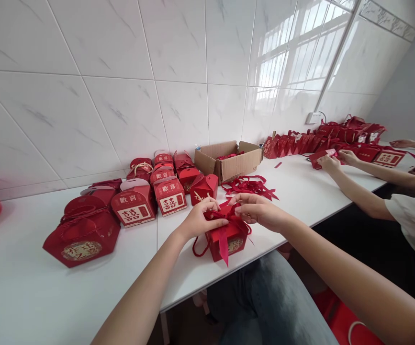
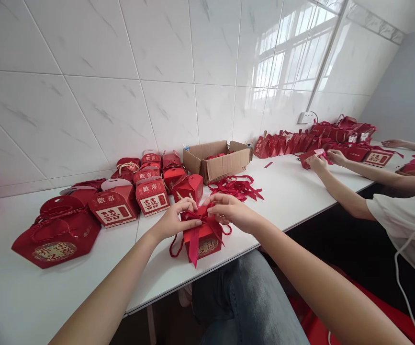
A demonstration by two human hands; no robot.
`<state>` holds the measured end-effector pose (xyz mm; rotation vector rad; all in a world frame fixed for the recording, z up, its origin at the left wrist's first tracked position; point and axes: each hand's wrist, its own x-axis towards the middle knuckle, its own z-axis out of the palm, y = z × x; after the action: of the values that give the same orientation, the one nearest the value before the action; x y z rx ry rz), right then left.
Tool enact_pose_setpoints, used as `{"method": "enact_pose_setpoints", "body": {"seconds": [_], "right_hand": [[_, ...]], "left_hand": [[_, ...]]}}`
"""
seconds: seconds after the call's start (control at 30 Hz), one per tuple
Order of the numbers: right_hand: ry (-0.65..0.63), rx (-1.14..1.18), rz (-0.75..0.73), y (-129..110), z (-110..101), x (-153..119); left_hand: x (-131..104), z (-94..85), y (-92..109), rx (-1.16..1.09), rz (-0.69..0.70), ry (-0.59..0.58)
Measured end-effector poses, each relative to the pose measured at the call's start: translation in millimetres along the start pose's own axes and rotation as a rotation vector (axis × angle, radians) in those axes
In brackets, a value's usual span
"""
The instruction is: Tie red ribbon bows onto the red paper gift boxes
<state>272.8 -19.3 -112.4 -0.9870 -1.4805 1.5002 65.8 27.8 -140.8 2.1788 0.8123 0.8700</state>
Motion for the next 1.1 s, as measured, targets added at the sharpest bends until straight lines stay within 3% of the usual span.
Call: {"method": "enact_pose_setpoints", "body": {"seconds": [0.2, 0.3, 0.7, 0.97, 1.1], "right_hand": [[0.173, -0.494, -0.153, 10, 6, 6], [0.205, -0.611, -0.201, 16, 10, 10], [0.179, -0.719, -0.212, 21, 10, 10], [0.277, -0.624, -0.218, 28, 9, 3], [0.324, -0.492, -0.151, 26, 9, 0]], "left_hand": [[0, -3.7, 2, -0.085, 0.010, 0.002], [0, -4.0, 2, -0.095, 0.007, 0.013], [3, -2.2, -8, -0.030, 0.017, 0.055], [1, 1.1, -6, -0.048, 0.006, 0.033], [0, 6.0, -2, -0.097, -0.032, 0.080]]}}
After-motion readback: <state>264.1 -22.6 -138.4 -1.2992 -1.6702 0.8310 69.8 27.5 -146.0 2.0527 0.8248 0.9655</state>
